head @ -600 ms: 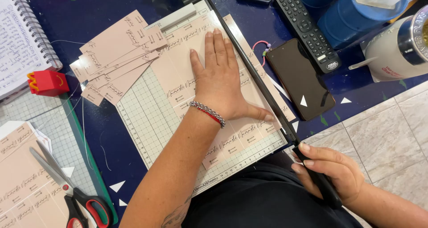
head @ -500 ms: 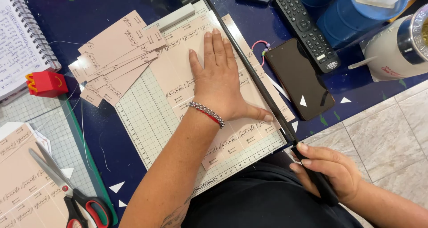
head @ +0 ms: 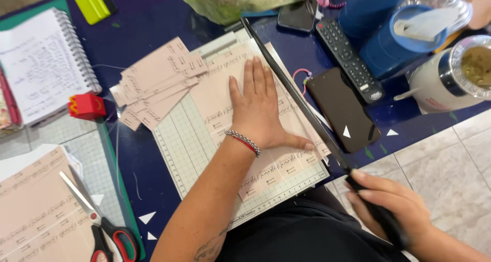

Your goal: Trimming printed paper into strips using a manual paper trimmer

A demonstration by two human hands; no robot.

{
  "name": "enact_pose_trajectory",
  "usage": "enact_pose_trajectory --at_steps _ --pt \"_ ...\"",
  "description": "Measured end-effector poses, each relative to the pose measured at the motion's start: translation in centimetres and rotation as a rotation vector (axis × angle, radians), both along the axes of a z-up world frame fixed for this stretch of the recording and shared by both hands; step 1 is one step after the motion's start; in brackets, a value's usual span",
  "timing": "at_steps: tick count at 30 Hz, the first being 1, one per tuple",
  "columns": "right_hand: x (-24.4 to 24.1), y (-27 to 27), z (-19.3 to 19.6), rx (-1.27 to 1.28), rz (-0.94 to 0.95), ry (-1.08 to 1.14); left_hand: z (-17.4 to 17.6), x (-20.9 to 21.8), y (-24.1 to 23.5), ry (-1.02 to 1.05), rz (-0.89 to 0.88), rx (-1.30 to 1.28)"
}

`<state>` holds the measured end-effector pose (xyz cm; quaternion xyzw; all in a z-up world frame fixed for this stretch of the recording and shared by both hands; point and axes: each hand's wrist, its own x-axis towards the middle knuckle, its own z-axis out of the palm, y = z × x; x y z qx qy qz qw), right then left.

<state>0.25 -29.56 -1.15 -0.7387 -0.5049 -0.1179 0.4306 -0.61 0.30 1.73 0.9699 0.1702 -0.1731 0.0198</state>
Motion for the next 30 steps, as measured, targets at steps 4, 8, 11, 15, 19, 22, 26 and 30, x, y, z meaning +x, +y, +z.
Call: enact_pose_trajectory --at_steps 4,8,11,15,19,22,26,30 --pt "1.2 -0.3 3.1 0.071 0.085 0.008 -0.7 -0.4 0.1 -0.114 0.0 0.001" --pt "3.4 3.7 7.5 0.183 0.01 0.085 -0.2 -0.8 0.3 -0.158 0.033 -0.129" --pt "4.6 8.6 12.4 0.203 0.039 -0.042 1.5 -1.5 0.3 -0.169 0.068 -0.227" --pt "5.6 12.9 16.7 0.2 0.046 0.076 2.0 -1.7 0.5 -0.245 0.1 -0.356" --pt "5.7 14.9 18.8 0.224 0.062 0.1 0.4 0.7 2.2 -0.786 0.246 -0.631" --pt "6.4 15.3 18.5 0.261 0.141 0.101 -2.5 5.0 4.5 -0.922 0.787 -1.546" --pt "6.3 15.7 18.5 0.341 0.124 0.128 -6.0 10.7 7.1 -0.717 0.983 -2.177" --pt "6.8 15.9 18.2 0.352 0.113 0.044 -6.7 14.3 7.0 -0.747 1.228 -1.981"
